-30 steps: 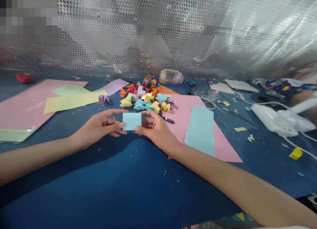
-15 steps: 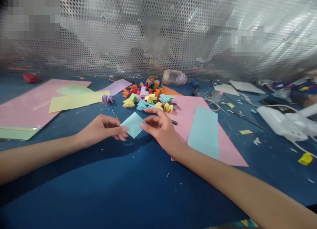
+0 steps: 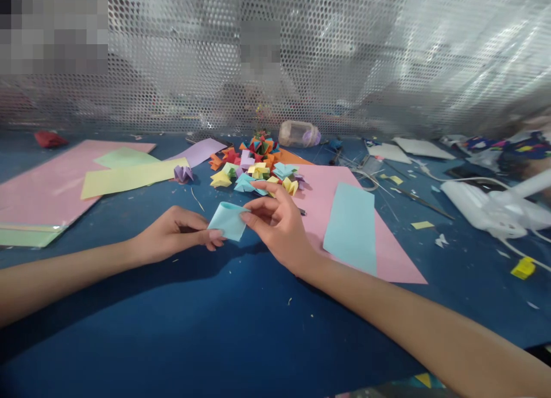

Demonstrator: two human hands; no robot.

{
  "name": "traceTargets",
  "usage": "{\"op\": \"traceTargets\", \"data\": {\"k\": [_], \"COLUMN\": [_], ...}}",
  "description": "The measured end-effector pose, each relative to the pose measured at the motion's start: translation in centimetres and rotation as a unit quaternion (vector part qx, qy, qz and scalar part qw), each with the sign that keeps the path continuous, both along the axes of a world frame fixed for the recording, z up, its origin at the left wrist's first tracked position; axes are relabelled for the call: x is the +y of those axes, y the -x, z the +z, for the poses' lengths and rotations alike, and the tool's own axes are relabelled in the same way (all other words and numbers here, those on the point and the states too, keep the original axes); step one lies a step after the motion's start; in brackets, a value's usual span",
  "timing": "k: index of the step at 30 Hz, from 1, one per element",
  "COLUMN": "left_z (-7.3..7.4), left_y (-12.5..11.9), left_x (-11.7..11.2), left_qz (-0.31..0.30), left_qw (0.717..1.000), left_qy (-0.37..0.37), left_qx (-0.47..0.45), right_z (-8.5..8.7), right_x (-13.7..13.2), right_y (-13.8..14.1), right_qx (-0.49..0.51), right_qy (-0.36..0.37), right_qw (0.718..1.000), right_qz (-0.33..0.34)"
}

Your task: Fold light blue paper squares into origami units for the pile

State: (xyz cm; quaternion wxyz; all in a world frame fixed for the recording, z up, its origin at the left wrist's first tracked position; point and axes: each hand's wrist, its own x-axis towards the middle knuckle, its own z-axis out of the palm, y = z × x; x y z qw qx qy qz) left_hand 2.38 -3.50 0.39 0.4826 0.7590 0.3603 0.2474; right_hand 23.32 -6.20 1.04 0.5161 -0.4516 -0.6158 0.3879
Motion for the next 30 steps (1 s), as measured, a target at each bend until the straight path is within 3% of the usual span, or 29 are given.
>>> {"op": "traceTargets", "data": {"k": [4, 9, 18, 25, 30], "left_z": [0.17, 0.31, -0.11, 0.09, 0.21], "left_y": [-0.06, -0.22, -0.30, -0.01, -0.16], "left_x": [-0.13, -0.31, -0.43, -0.29, -0.31], "left_qz": [-0.015, -0.002, 0.056, 0.086, 0.085], "left_qw": [0.999, 0.999, 0.998, 0.995, 0.996], "left_qy": [-0.014, -0.042, 0.020, -0.052, -0.008], "left_qx": [0.025, 0.033, -0.013, -0.009, -0.035], "right_z": [-0.13, -0.11, -0.70, -0.73, -0.73], "right_x": [-0.46, -0.99, -0.62, -0.68, -0.70], "right_y": [0.02, -0.05, 0.05, 0.07, 0.07], "right_qx": [-0.019, -0.029, -0.040, -0.057, -0.073], "right_qy": [-0.039, -0.064, 0.009, 0.032, 0.037], "right_qw": [0.999, 0.997, 0.997, 0.994, 0.991], "right_qz": [-0.027, 0.008, 0.058, 0.083, 0.106]}}
